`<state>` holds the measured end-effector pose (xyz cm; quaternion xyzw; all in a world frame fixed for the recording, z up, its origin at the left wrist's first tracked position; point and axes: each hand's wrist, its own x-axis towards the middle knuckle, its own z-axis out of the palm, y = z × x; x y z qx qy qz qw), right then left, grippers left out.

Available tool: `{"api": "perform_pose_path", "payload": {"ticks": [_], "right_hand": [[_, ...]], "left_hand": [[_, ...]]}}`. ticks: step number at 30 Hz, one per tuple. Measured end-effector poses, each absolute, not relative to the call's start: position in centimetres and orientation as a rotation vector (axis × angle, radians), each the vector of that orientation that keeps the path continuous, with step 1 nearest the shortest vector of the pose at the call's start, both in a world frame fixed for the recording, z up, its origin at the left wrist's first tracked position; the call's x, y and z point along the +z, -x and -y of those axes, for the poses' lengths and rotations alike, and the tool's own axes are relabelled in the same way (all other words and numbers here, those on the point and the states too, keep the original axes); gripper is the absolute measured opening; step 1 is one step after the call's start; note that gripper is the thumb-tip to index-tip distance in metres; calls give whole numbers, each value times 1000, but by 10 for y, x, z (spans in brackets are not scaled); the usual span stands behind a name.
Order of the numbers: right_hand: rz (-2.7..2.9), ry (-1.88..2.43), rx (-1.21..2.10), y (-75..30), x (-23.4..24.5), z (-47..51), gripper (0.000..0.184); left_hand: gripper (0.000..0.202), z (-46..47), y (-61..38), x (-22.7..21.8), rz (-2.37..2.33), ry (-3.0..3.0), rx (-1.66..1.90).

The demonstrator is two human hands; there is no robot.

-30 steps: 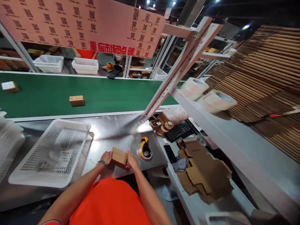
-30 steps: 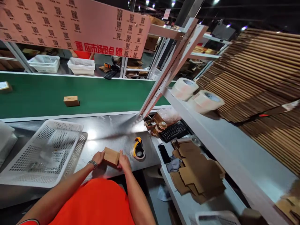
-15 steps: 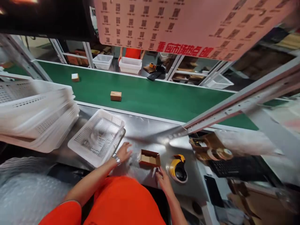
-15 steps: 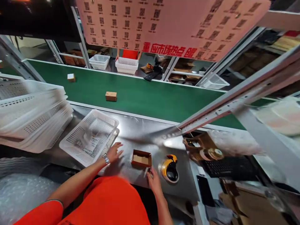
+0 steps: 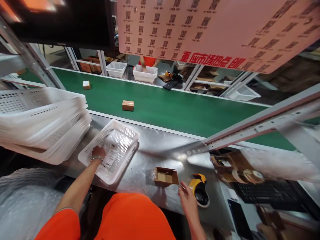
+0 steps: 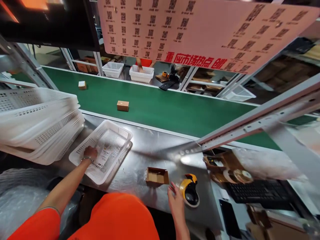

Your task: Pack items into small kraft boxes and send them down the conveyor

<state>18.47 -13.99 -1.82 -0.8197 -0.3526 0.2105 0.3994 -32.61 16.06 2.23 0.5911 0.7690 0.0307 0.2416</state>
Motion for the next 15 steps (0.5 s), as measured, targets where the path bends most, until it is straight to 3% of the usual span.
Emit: {"api": "perform_pose_path", "payload": {"ticks": [4, 12, 15], "right_hand": [[848, 2001, 632, -165, 17, 120, 64], [983, 1674, 980, -80, 88, 68, 49], [969, 1505, 1032, -66, 101, 49, 67]], "left_hand": [[13, -167, 313, 33, -1972, -1609, 334], [39, -136, 212, 77, -1412, -1334, 703], [47, -104, 161, 97, -1175, -1220, 699]]}}
